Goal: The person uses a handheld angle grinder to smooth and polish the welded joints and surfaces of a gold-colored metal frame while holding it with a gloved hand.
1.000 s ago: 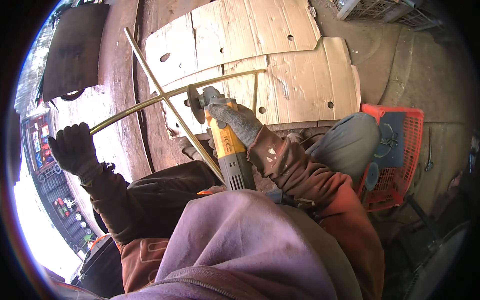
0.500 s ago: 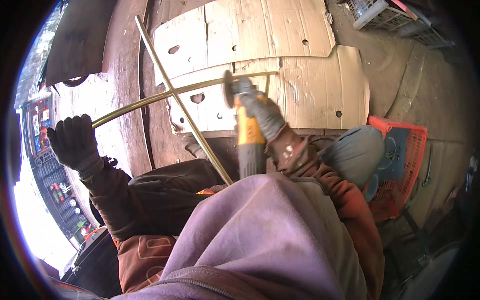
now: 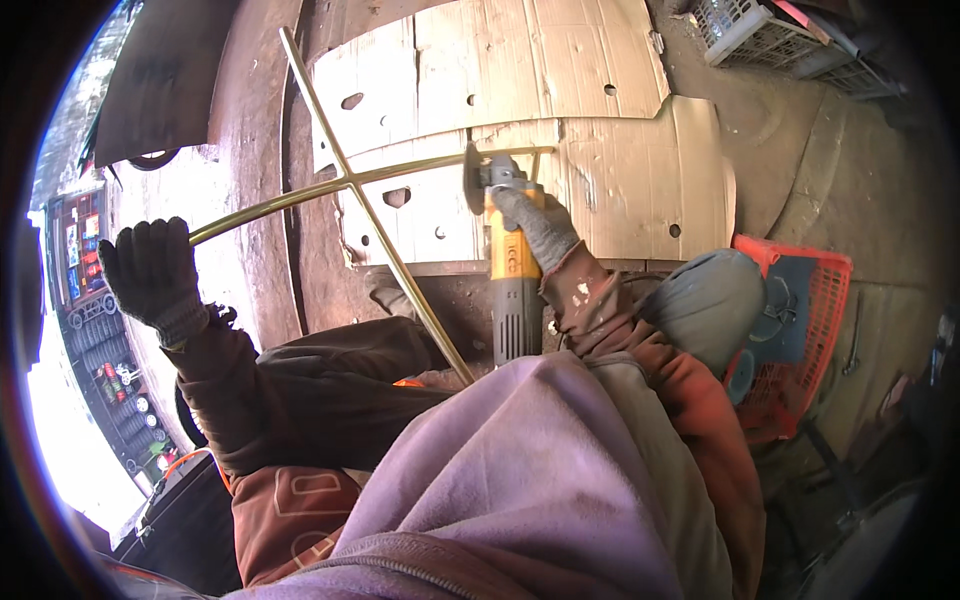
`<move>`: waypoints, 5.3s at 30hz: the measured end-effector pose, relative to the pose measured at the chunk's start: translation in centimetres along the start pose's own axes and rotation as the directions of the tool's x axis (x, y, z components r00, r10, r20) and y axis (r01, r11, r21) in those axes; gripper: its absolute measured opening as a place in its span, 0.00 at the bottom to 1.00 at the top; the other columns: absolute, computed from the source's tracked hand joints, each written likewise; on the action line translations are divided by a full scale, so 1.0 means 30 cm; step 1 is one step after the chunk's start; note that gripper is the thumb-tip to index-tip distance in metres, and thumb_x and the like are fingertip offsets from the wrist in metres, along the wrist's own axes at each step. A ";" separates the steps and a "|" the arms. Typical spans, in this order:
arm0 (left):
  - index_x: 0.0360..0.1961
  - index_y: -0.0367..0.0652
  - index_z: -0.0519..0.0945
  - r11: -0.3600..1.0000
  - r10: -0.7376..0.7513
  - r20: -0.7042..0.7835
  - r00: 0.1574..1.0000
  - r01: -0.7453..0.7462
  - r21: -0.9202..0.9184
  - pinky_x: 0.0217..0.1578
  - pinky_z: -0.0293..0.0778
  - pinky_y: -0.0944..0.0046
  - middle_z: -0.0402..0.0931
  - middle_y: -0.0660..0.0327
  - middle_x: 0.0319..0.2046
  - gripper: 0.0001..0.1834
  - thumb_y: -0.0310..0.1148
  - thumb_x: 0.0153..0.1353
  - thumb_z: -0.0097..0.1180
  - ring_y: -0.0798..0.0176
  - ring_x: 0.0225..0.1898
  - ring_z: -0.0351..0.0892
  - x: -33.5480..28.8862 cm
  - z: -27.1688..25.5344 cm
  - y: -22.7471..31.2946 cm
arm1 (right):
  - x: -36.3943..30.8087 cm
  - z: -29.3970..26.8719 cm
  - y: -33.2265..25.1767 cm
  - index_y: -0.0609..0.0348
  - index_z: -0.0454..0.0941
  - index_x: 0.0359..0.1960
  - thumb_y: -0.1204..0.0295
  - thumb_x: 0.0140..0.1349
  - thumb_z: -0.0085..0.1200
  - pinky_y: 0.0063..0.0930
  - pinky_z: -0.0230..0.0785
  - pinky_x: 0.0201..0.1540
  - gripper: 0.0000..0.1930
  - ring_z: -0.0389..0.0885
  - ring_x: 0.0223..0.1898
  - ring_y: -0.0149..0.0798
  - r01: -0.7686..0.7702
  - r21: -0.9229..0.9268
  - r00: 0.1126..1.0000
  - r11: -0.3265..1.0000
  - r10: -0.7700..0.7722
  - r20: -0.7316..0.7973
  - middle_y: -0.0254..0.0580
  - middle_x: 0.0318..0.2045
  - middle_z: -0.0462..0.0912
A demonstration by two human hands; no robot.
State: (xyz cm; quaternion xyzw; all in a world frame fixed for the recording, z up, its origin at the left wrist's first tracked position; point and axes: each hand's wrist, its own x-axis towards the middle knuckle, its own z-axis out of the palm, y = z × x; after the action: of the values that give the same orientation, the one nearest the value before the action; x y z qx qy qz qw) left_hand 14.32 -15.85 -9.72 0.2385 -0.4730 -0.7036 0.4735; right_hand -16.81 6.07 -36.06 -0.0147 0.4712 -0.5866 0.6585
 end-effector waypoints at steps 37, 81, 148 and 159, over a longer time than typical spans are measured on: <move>0.12 0.54 0.57 0.990 0.092 0.197 0.976 -0.069 -0.121 0.17 0.50 0.61 0.48 0.69 0.09 0.29 0.51 0.73 0.35 0.68 0.11 0.46 0.022 0.076 0.034 | -0.194 -0.099 -0.293 0.54 0.73 0.48 0.50 0.64 0.55 0.35 0.79 0.25 0.22 0.80 0.21 0.38 -0.009 0.071 0.966 0.997 -0.010 0.257 0.40 0.26 0.79; 0.57 0.37 0.71 0.898 -0.341 -0.292 0.893 0.217 -0.384 0.55 0.65 0.36 0.75 0.46 0.47 0.45 0.70 0.57 0.50 0.43 0.51 0.73 -0.233 0.156 -0.802 | 0.153 -0.483 -0.244 0.50 0.79 0.47 0.54 0.64 0.55 0.34 0.76 0.29 0.18 0.82 0.26 0.38 0.545 0.015 0.837 0.838 -0.543 -0.073 0.37 0.31 0.81; 0.43 0.36 0.77 0.987 -0.001 -0.173 0.985 0.029 0.159 0.55 0.72 0.34 0.81 0.42 0.40 0.18 0.43 0.70 0.50 0.40 0.48 0.80 0.011 0.157 -0.148 | -0.001 -0.487 -0.331 0.54 0.77 0.50 0.54 0.56 0.63 0.40 0.79 0.31 0.24 0.83 0.27 0.44 0.531 0.125 0.844 0.838 -0.512 -0.159 0.43 0.34 0.81; 0.29 0.48 0.80 0.634 0.078 -0.281 0.956 0.170 0.754 0.13 0.58 0.71 0.63 0.73 0.14 0.17 0.50 0.61 0.63 0.75 0.11 0.58 0.315 0.465 -0.029 | -0.026 -0.476 -0.313 0.52 0.76 0.47 0.55 0.56 0.64 0.41 0.79 0.28 0.22 0.82 0.24 0.43 0.457 0.261 0.890 0.851 -0.441 -0.121 0.42 0.31 0.80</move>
State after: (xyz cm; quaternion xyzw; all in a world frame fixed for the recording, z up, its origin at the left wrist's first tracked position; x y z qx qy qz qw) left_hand -1.14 -18.04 -3.32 0.5295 -0.6475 -0.4033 0.3710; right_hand -32.92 11.38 -38.15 -0.0137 0.3846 -0.7852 0.4852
